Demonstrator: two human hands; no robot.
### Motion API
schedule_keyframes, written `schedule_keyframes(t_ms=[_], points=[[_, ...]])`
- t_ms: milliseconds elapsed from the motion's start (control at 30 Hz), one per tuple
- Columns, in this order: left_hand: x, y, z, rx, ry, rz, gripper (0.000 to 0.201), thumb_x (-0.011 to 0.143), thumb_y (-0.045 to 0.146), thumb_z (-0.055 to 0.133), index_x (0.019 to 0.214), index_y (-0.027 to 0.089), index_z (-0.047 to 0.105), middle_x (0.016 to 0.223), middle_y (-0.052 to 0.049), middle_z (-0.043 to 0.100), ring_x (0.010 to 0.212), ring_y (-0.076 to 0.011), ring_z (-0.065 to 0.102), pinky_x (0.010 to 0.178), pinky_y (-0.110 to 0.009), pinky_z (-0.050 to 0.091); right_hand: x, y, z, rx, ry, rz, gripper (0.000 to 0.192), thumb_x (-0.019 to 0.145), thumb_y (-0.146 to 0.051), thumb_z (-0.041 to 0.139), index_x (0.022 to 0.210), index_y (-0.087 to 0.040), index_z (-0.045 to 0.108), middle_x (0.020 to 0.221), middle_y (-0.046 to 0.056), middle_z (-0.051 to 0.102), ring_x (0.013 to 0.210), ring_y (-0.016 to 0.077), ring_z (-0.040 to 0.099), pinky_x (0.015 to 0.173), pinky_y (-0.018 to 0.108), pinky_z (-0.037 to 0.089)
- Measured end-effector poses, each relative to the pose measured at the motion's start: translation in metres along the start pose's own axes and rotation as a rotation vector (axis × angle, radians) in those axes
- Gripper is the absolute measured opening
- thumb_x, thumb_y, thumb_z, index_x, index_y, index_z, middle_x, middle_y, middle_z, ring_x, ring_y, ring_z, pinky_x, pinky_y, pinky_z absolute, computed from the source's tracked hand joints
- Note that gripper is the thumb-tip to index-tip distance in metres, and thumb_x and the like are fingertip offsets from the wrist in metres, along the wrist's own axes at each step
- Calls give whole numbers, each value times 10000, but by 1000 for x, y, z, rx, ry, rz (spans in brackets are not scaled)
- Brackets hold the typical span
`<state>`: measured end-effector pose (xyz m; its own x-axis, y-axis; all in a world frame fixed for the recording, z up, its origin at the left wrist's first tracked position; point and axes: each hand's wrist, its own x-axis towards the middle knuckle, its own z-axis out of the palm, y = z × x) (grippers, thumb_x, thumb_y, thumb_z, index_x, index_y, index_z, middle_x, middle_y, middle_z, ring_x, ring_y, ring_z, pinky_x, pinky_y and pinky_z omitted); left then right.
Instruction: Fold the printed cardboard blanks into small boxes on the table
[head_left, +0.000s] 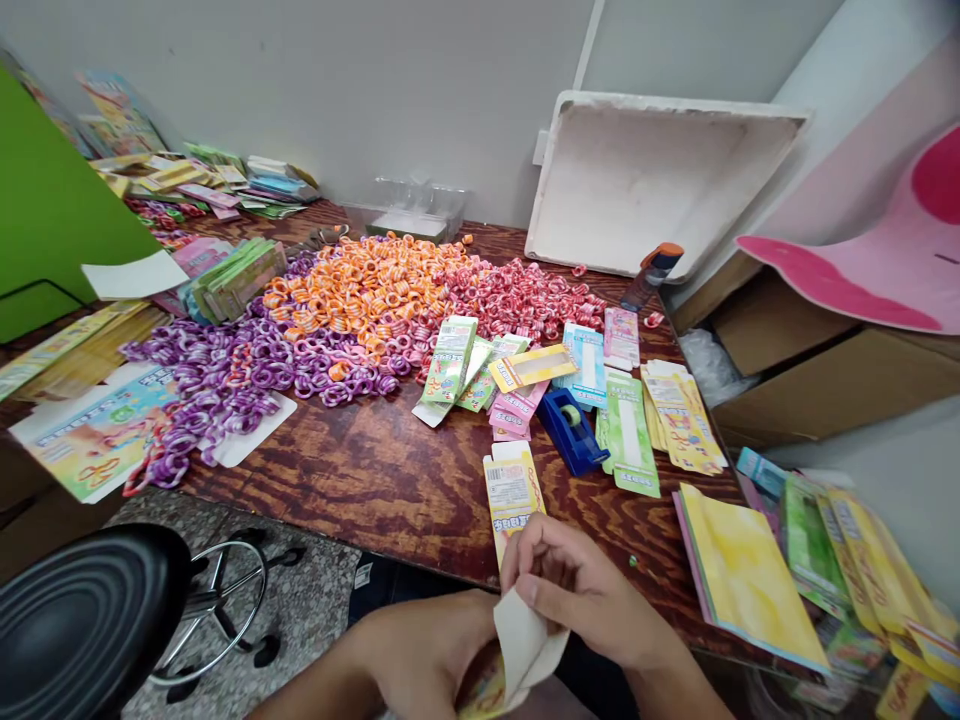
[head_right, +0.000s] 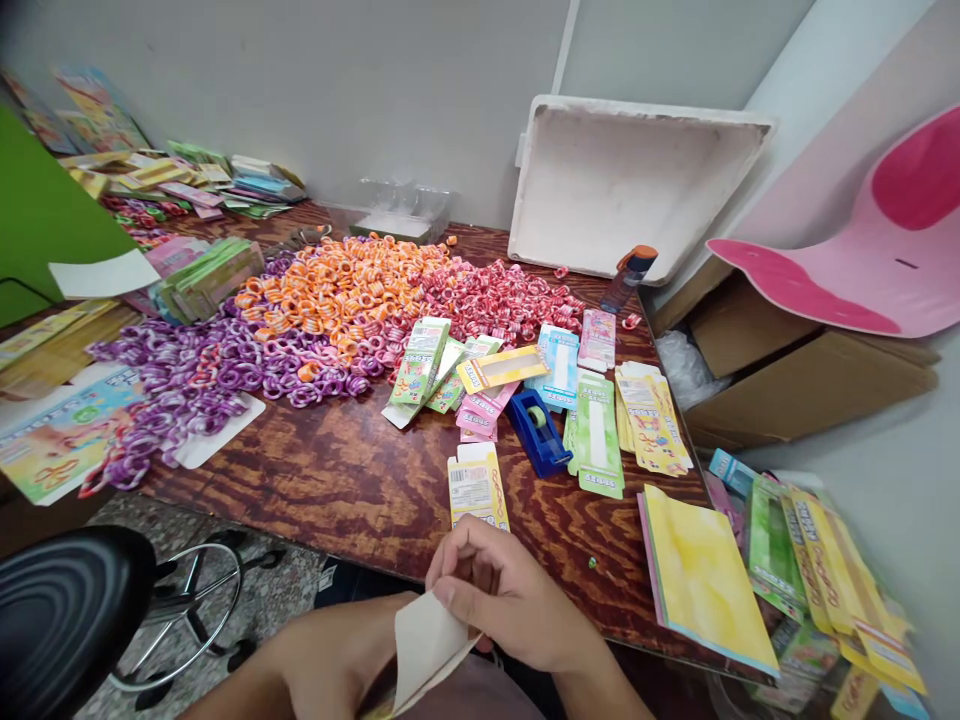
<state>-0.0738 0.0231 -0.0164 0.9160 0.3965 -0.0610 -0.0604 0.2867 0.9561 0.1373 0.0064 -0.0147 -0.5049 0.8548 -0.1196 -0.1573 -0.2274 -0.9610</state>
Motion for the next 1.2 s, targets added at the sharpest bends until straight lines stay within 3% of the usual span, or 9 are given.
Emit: schedule_keyframes(t_ms=[133,200,333,500,600,700,800,900,1200], points=[[3,15,4,-61,88,-99,628,640,738,789,966,217,659,920,-42,540,848,-241,493,877,-369,467,-10,-6,-7,-409,224,-350,124,1012,-322,665,941,-220,667,1091,67,685,950,159,643,847,284,534],[3,14,5,-138,104,-125,686,620,769,794,1005,215,667,921,-46,540,840,-236,502,837,-351,466,-17,-8,-9,-591,223,-476,250,1030,-449,609,971,-244,739,1182,95,696,1069,218,636,947,363,539],[3,6,5,-82,169,-105,696,654,705,824,1120,199,711,962,-55,611,875,-246,560,828,-335,486,-23,-11,-11,-649,52,-256,549,900,-755,590,1119,-298,802,1558,124,543,1412,362,494,1139,569,465],[7,-2,4,218,353,-84,679,716,492,898,1288,204,671,1172,-73,724,1027,-289,642,938,-341,493,-19,-14,-19,-811,-124,-14,482,818,-380,865,1280,-322,741,1596,110,500,1536,372,373,1208,604,395],[10,-9,3,123,468,-59,776,672,466,944,1339,197,652,1197,-91,735,1090,-316,662,964,-358,509,-17,-5,-15,-739,86,-64,473,795,-346,882,1229,-276,706,1630,123,428,1523,349,405,1221,537,404],[16,-15,6,-116,675,51,869,617,587,950,1334,192,658,1161,-100,744,1028,-295,682,909,-345,540,-16,15,4,-481,349,-120,641,883,-381,809,1434,-301,492,1640,157,384,1468,291,496,1165,455,484],[26,-18,11,-51,1047,212,565,763,688,811,999,181,736,902,-57,706,790,-198,624,726,-267,510,-12,40,28,-209,400,-154,659,999,-426,661,1557,-341,318,1433,125,612,1256,224,668,1044,370,577],[35,-18,13,204,1343,267,531,958,606,639,641,185,573,718,-15,536,689,-156,500,649,-247,428,-11,58,41,-208,354,-187,448,1056,-484,530,1473,-321,540,1434,123,644,1288,251,662,1083,388,557],[47,-13,13,146,1413,277,607,957,695,564,601,205,515,617,1,481,570,-150,395,541,-274,346,-30,101,41,-120,229,2,732,996,-676,487,1575,-227,484,1528,204,574,1522,326,451,1258,542,313]])
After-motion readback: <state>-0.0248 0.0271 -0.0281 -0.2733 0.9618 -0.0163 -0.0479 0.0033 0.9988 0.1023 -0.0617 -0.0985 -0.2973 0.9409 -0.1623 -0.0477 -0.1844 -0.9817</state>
